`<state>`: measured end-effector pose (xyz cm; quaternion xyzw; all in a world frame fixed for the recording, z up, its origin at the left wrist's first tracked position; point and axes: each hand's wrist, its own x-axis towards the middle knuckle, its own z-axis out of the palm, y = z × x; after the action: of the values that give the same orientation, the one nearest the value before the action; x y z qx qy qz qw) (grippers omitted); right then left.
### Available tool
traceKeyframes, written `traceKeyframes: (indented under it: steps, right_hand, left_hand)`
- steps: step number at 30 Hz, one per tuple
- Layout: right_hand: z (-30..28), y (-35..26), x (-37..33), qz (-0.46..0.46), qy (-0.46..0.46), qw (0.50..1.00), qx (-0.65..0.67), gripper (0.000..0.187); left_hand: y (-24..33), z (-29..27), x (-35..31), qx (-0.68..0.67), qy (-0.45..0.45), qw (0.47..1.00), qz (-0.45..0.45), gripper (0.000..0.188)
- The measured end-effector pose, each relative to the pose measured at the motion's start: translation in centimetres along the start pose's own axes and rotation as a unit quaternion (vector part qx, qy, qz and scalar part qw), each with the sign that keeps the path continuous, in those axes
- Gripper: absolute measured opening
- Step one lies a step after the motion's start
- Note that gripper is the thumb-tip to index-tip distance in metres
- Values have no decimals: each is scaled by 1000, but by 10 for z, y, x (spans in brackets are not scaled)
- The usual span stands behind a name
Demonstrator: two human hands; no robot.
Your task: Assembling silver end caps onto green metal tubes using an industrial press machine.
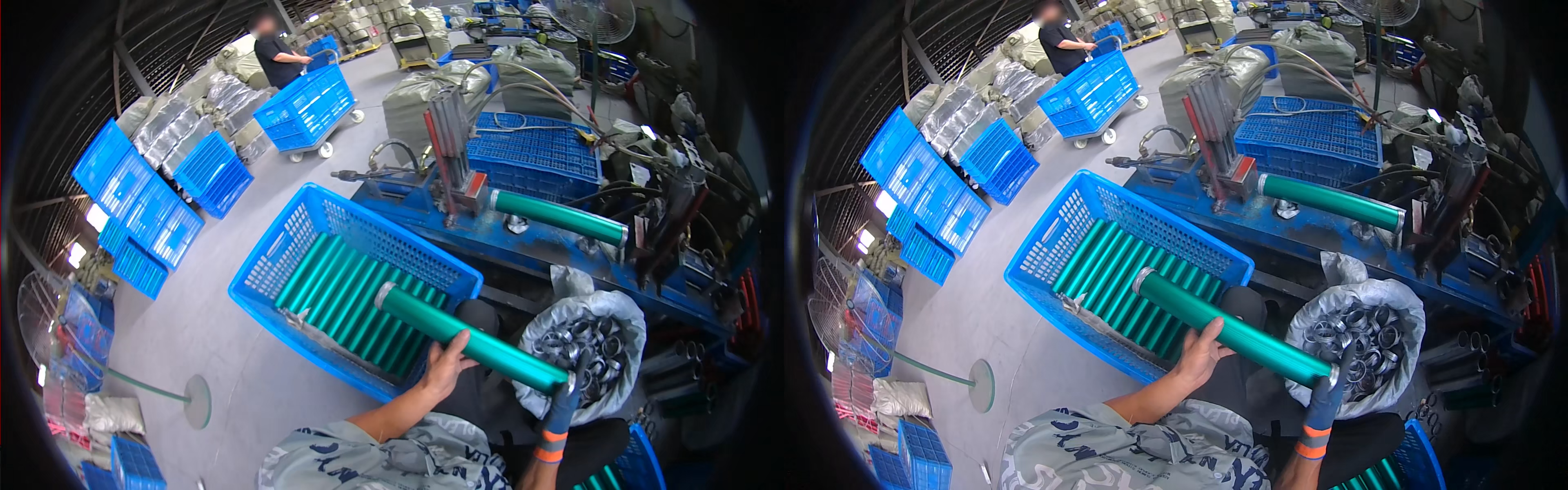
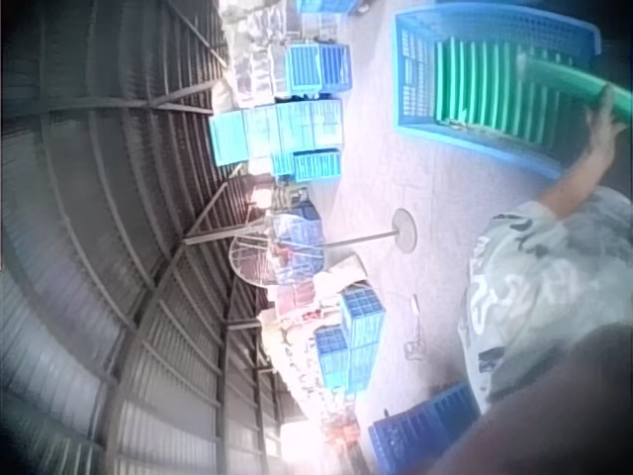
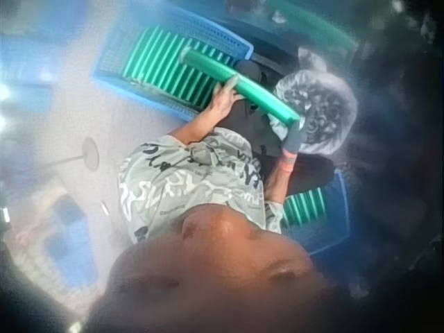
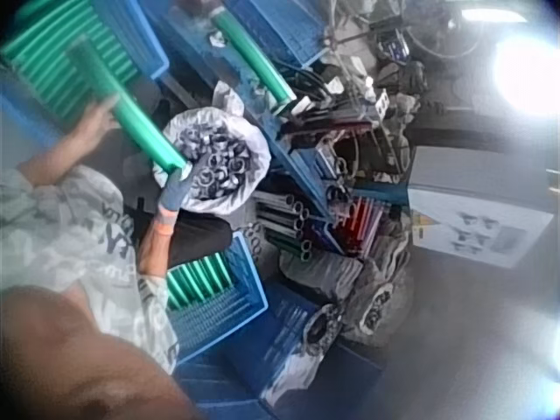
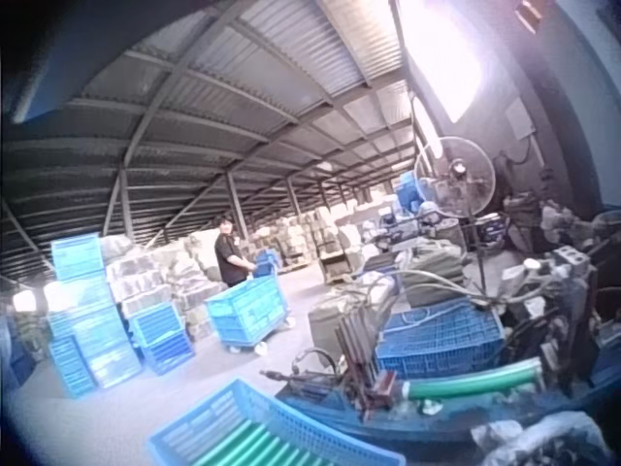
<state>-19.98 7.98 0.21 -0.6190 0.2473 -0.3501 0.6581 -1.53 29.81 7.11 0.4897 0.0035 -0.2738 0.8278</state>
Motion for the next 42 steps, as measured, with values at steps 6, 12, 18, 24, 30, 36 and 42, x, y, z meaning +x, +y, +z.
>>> traceKeyframes:
  steps: [6,12,18,24,30,36,42]
  right_hand:
    - [-4,13,-3,-16,19,999,-47,111]
    - [-11,37,-2,4,-8,1000,13,97]
    - [-19,62,-5,11,2,999,40,85]
    - [-8,38,-3,24,-17,999,39,85]
    - [-15,33,1,-8,11,1000,17,77]
    - [-16,33,-6,26,-4,998,50,83]
    - [-35,47,-5,-36,-3,999,-39,100]
  left_hand:
    - [-11,3,1,1,17,1000,-8,40]
    - [-15,-6,3,15,-2,1000,-19,43]
    - [-22,-15,4,8,-2,1000,-12,42]
    - [-29,-24,3,-23,18,999,-17,43]
    - [-33,-17,3,-34,-3,999,-31,43]
    - [-31,-28,3,-12,-27,999,-37,43]
    - [-26,-5,-3,-34,-5,999,-41,47]
